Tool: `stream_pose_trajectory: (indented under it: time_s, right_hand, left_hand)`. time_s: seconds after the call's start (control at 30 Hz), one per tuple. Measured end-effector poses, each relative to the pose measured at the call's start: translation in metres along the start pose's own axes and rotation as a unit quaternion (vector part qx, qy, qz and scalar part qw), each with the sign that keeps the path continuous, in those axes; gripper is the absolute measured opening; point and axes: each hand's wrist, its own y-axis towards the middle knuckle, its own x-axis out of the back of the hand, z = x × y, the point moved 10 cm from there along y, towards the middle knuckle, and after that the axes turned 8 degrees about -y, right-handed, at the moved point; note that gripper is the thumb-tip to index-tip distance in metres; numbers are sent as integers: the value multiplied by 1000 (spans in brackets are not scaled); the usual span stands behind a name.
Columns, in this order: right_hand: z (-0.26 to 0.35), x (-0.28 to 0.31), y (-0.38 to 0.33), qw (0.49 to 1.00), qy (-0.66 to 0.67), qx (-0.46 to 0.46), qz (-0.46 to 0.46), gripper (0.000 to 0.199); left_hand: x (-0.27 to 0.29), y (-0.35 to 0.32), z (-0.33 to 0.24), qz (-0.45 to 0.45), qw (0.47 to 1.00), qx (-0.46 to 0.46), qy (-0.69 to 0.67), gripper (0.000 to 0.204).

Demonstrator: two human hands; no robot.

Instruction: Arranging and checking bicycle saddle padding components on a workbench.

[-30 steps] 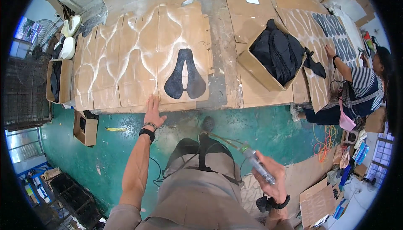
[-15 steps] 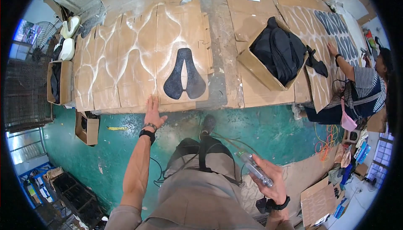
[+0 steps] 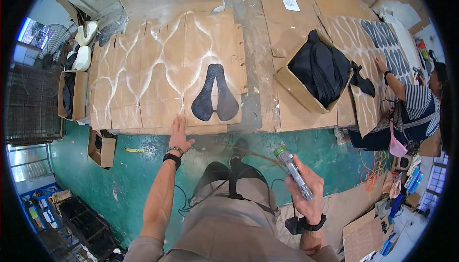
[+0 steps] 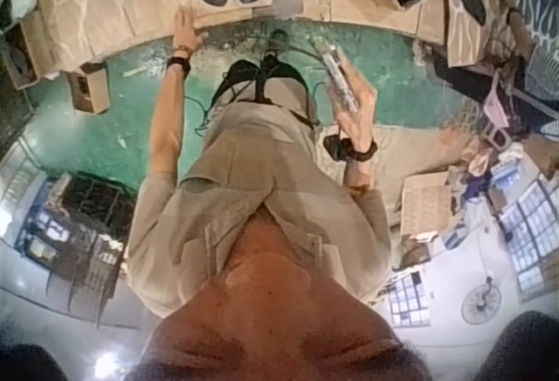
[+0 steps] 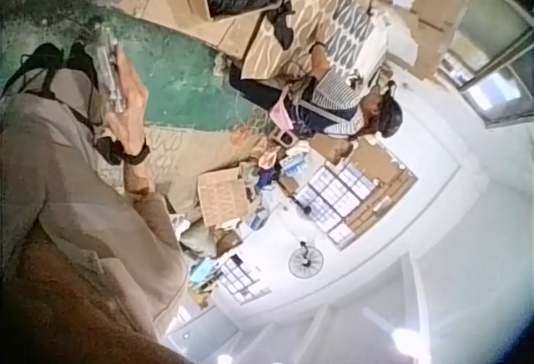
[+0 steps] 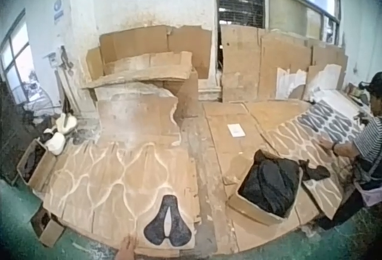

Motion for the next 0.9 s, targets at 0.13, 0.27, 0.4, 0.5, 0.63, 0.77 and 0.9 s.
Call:
stream_pose_trajectory:
  time_s: [0.13,0.27,0.4,0.5,0.63,0.77,0.9]
  right_hand:
    - [3,-1,1,1000,2,-9,1,59]
    - [5,0,-6,1000,-26,-4,15,59]
    - [8,-9,-14,997,-24,-4,67,59]
    - [5,-9,-20,998,-21,-4,59,56]
    - [4,-18,-28,990,-37,-18,138,54]
    - [-13,-12,-41,992,-22,-48,113,54]
    - [-19,2,-39,996,-46,-58,58,54]
  left_hand:
    - [0,-1,-2,0,1000,-10,-4,119]
    - [1,-3,-1,8,1000,5,-19,118]
    - [1,-2,0,8,1000,1,-24,117]
    - [0,1,-2,11,1000,1,-21,117]
    - [-1,0,3,18,1000,11,-11,116]
    - [0,0,-1,10,1000,-11,-13,116]
    - [2,-1,-5,19,999,10,-25,117]
